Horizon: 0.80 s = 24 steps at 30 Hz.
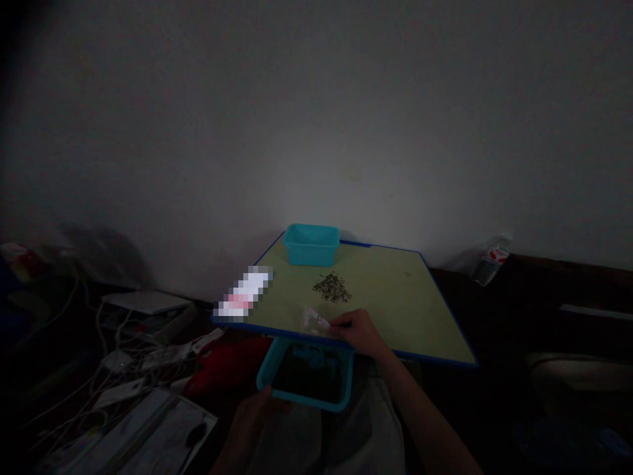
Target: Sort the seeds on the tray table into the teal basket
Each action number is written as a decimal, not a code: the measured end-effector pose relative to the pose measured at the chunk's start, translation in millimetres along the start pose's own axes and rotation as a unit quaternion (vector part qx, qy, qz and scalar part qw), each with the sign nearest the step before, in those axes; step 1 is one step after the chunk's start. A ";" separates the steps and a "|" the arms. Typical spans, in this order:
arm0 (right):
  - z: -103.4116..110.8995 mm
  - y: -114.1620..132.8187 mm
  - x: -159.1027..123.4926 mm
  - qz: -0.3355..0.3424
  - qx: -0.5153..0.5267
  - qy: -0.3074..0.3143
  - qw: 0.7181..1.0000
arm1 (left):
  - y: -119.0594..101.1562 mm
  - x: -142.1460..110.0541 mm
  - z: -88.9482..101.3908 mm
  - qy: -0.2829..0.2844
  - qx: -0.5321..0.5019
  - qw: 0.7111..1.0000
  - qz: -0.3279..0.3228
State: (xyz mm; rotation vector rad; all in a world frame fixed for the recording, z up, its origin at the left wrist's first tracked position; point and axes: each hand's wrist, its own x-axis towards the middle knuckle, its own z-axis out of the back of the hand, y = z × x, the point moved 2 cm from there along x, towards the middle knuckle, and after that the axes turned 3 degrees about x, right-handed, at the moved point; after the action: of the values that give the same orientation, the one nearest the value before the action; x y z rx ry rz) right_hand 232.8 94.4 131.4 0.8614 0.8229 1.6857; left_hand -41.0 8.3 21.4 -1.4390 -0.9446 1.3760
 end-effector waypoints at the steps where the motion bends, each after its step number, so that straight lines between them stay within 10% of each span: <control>1: 1.5 -1.1 0.0 0.001 -0.003 -0.012 1.000 | 2.2 1.3 -0.4 0.001 -0.008 1.000 0.004; 12: 61.1 -41.4 30.2 0.015 -0.154 -0.295 0.943 | 5.0 2.4 -3.2 -0.007 -0.019 1.000 -0.019; 24: 37.0 -40.8 74.3 0.049 -0.293 -0.263 0.918 | -4.8 -4.9 -4.5 0.029 -0.013 0.999 -0.038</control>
State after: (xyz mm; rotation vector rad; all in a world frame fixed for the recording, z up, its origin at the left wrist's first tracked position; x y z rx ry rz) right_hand 267.6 180.0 126.9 0.8690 -0.0993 1.5440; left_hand -36.6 4.6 27.4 -1.4392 -0.9731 1.2638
